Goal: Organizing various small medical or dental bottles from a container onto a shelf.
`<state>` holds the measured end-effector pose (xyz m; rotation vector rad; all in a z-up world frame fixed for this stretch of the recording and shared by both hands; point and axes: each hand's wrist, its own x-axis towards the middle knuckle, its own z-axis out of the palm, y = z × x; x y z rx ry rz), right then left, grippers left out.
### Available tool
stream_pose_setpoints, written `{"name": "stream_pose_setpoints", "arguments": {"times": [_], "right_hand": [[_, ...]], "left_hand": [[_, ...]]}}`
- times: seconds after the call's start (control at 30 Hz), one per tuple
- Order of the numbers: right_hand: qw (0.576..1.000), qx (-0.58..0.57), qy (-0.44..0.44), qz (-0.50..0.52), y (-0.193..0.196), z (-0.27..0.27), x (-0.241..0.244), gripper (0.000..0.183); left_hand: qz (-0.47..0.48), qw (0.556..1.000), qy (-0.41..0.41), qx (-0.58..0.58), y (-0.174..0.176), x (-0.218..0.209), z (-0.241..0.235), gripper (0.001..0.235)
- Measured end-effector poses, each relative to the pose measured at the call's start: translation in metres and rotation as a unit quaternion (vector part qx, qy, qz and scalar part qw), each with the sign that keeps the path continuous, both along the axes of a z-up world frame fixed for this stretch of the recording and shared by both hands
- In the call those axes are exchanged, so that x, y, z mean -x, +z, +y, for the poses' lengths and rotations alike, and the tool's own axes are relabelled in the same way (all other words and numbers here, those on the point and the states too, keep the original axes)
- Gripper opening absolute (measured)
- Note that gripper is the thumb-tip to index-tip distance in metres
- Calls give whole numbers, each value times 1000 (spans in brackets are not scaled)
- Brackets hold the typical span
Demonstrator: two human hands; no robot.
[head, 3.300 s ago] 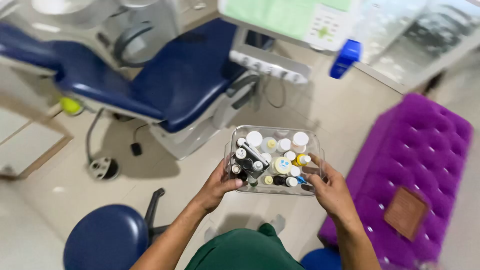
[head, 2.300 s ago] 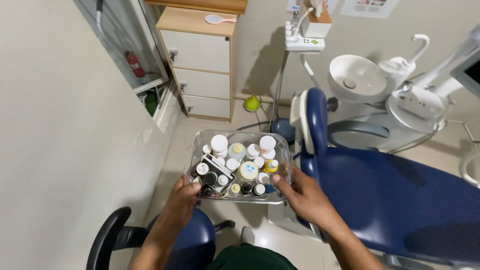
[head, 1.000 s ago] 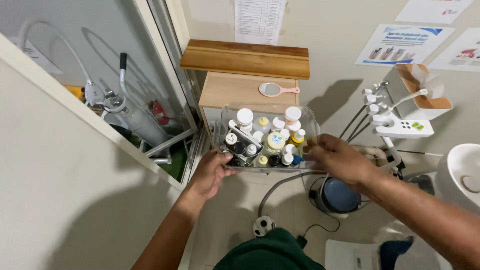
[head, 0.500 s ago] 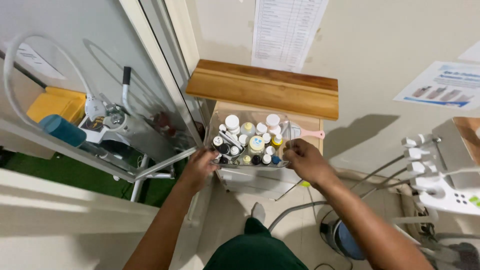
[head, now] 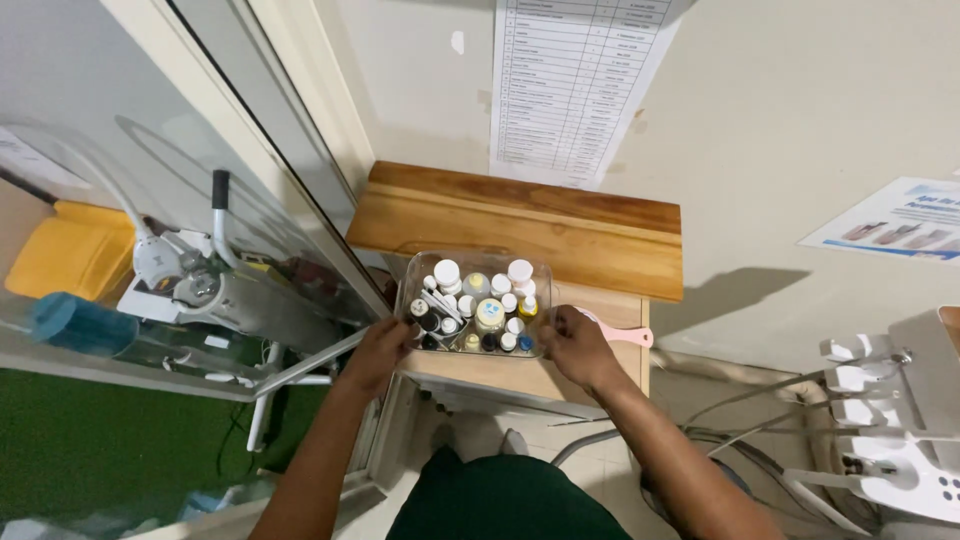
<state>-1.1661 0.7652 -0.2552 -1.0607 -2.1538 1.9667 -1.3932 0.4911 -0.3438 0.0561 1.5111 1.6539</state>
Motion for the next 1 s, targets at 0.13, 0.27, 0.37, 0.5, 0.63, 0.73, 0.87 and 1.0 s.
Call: {"name": "stream_pose_setpoints", "arguments": {"times": [0.13, 0.27, 0.37, 0.5, 0.63, 0.73, 0.87, 1.0], "right_hand": [[1000, 5, -22, -18, -2, 1, 6, 20], [999, 23, -36, -2, -11, 0, 10, 20], [998, 46, -45, 0, -19, -2, 12, 21], [998, 24, -47, -24, -15, -5, 14, 22], [998, 22, -44, -30, -15, -7, 16, 24], [997, 33, -58, -39, -7, -9, 16, 26], [999, 12, -16, -50, 3, -3, 12, 30], [998, 51, -27, -14, 6, 19, -8, 35]], "left_hand": [[20, 999, -38, -11, -6, 10, -1, 16], [-17, 999, -45, -8, 21, 13, 9, 20], [-1, 998, -57, 2, 14, 18, 10, 22], [5, 997, -79, 11, 23, 18, 13, 21], [33, 993, -88, 73, -19, 28, 6, 17], [59, 992, -110, 35, -19, 28, 7, 18], [-4, 995, -96, 23, 23, 23, 17, 20], [-5, 993, -115, 39, 19, 26, 16, 21]]}}
